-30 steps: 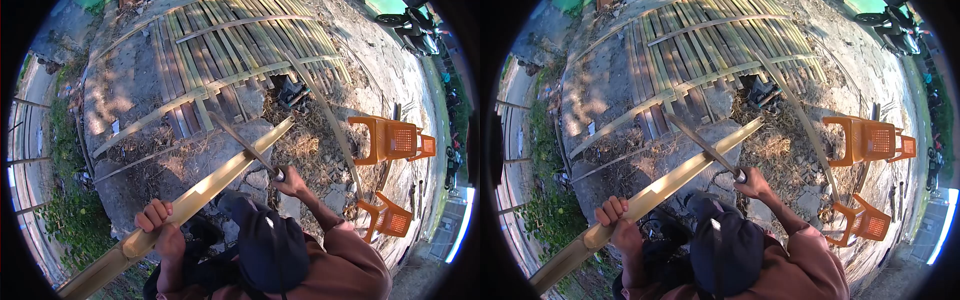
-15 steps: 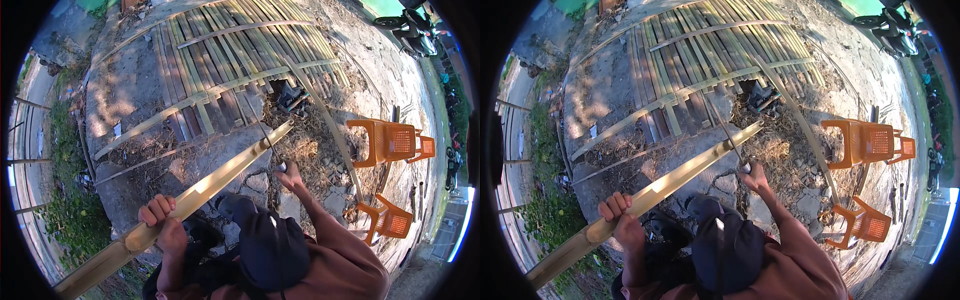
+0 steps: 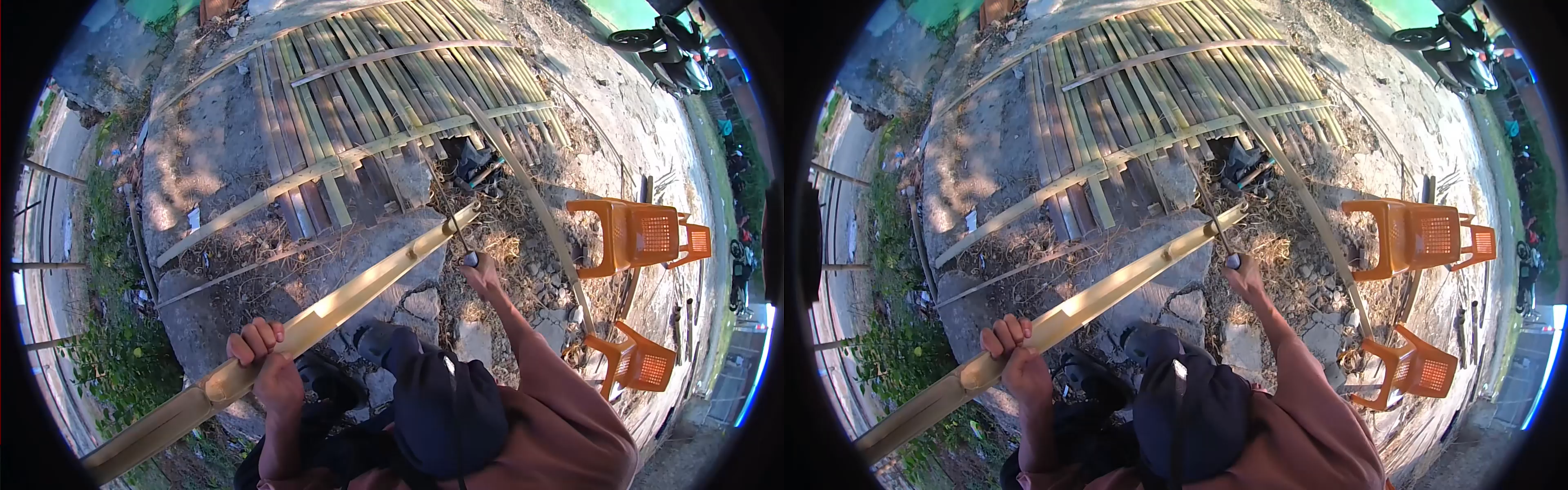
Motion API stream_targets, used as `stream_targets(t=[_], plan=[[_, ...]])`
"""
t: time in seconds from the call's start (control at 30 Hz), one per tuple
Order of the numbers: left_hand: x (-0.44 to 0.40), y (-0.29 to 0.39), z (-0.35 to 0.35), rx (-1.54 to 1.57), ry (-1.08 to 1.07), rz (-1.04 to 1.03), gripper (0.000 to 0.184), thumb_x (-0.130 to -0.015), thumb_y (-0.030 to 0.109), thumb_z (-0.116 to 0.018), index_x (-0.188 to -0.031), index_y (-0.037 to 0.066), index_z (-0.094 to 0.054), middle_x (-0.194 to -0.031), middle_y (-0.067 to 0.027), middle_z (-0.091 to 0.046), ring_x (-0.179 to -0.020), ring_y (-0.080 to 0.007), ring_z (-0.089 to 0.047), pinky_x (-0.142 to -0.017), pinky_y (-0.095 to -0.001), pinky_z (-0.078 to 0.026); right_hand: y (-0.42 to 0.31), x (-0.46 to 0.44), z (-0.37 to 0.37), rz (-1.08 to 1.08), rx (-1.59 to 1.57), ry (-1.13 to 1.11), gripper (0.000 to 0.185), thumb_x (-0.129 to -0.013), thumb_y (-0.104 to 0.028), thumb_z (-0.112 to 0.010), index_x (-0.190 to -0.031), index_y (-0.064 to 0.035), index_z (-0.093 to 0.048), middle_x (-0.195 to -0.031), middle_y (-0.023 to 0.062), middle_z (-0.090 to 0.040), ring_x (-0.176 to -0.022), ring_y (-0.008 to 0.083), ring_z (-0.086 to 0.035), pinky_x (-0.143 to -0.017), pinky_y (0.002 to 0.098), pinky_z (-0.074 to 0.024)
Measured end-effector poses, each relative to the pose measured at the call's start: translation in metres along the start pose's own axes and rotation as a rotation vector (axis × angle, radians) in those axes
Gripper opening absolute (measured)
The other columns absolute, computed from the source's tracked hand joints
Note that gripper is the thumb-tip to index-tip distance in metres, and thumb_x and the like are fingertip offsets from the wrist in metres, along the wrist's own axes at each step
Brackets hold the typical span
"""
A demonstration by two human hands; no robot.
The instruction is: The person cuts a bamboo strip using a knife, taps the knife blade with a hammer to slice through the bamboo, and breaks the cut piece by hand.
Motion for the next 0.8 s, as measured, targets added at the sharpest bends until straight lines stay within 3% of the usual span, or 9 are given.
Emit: stream_targets(t=[0.1, 0.2, 0.23, 0.3, 0.37, 0.5, 0.57, 0.7, 0.8], plan=[[0.000, 0.001, 0.000, -0.020, 0.013, 0.017, 0.046, -0.050, -0.013, -0.042, -0.080, 0.017, -0.024, -0.075, 0.0024, -0.025, -0.072, -0.0137, -0.028, -0.076, -0.0307, -0.034, -0.050, 0.047, -0.016, 0.217, 0.026, -0.060, 0.031, -0.068, -0.025, -0.069, -0.085, 0.0008, -0.064, -0.065, 0.0090, -0.058, -0.062, 0.0205, -0.054, -0.060, 0.0405, -0.0460], [-0.003, -0.001, 0.005, -0.013, 0.032, 0.025, 0.046, -0.050, -0.012, -0.042, -0.081, 0.017, -0.024, -0.075, 0.0021, -0.025, -0.073, -0.0138, -0.028, -0.076, -0.0306, -0.034, -0.053, 0.055, -0.021, 0.329, 0.053, -0.073, 0.033, -0.067, -0.025, -0.069, -0.085, 0.0024, -0.062, -0.066, 0.0101, -0.058, -0.063, 0.0210, -0.053, -0.061, 0.0406, -0.0463], [-0.002, 0.000, 0.008, -0.010, 0.038, 0.026, 0.046, -0.050, -0.012, -0.042, -0.081, 0.017, -0.023, -0.075, 0.0020, -0.025, -0.073, -0.0139, -0.028, -0.076, -0.0307, -0.034, -0.047, 0.052, -0.017, 0.325, 0.053, -0.075, 0.033, -0.067, -0.025, -0.069, -0.085, 0.0024, -0.062, -0.066, 0.0101, -0.058, -0.063, 0.0210, -0.053, -0.061, 0.0406, -0.0463], [-0.003, 0.001, 0.011, -0.006, 0.048, 0.030, 0.046, -0.051, -0.012, -0.042, -0.082, 0.017, -0.023, -0.076, 0.0019, -0.024, -0.073, -0.0140, -0.028, -0.076, -0.0306, -0.034, -0.017, 0.026, 0.001, 0.095, 0.137, -0.053, 0.033, -0.070, -0.027, -0.068, -0.088, 0.0017, -0.068, -0.075, 0.0202, -0.067, -0.071, 0.0291, -0.067, -0.069, 0.0414, -0.0515], [-0.004, 0.001, 0.011, 0.004, 0.057, 0.032, 0.046, -0.051, -0.012, -0.041, -0.082, 0.017, -0.023, -0.076, 0.0018, -0.024, -0.073, -0.0141, -0.028, -0.076, -0.0305, -0.034, 0.062, -0.017, 0.017, -0.143, 0.111, 0.093, 0.033, -0.072, -0.027, -0.068, -0.087, 0.0020, -0.068, -0.076, 0.0192, -0.068, -0.071, 0.0287, -0.067, -0.069, 0.0423, -0.0517], [-0.007, -0.001, 0.004, -0.027, 0.025, 0.024, 0.044, -0.052, -0.011, -0.041, -0.083, 0.016, -0.024, -0.077, 0.0016, -0.023, -0.074, -0.0143, -0.027, -0.076, -0.0301, -0.033, 0.067, -0.026, 0.040, -0.089, 0.328, 0.173, 0.033, -0.074, -0.028, -0.069, -0.085, 0.0024, -0.067, -0.073, 0.0157, -0.066, -0.068, 0.0262, -0.063, -0.067, 0.0428, -0.0504], [-0.007, 0.002, 0.009, -0.015, 0.061, 0.026, 0.043, -0.051, -0.010, -0.040, -0.083, 0.016, -0.025, -0.078, 0.0015, -0.023, -0.074, -0.0144, -0.027, -0.076, -0.0296, -0.033, 0.056, -0.013, 0.028, -0.173, 0.117, 0.109, 0.025, -0.074, -0.025, -0.068, -0.073, -0.0010, -0.065, -0.061, 0.0055, -0.060, -0.057, 0.0162, -0.055, -0.054, 0.0362, -0.0451], [-0.020, 0.014, 0.023, -0.003, 0.032, 0.026, 0.041, -0.053, -0.008, -0.041, -0.082, 0.015, -0.025, -0.078, 0.0010, -0.023, -0.074, -0.0145, -0.027, -0.076, -0.0292, -0.033, 0.018, 0.031, 0.005, -0.110, 0.072, 0.072, 0.028, -0.071, -0.026, -0.069, -0.082, -0.0004, -0.065, -0.067, 0.0070, -0.062, -0.060, 0.0176, -0.056, -0.057, 0.0372, -0.0457], [-0.029, 0.042, 0.035, -0.020, 0.047, 0.019, 0.040, -0.053, -0.007, -0.041, -0.082, 0.014, -0.025, -0.078, 0.0006, -0.023, -0.074, -0.0147, -0.026, -0.075, -0.0288, -0.032, -0.016, 0.064, -0.008, -0.018, 0.088, -0.097, 0.030, -0.071, -0.024, -0.069, -0.086, 0.0006, -0.063, -0.069, 0.0099, -0.062, -0.065, 0.0186, -0.058, -0.063, 0.0379, -0.0472]])
Point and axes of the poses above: each hand's wrist, its own x-axis away from the middle knuckle, its own z-axis out of the back of the hand, y = z × x, the point moved 3 cm from there along -x, towards the middle knuckle
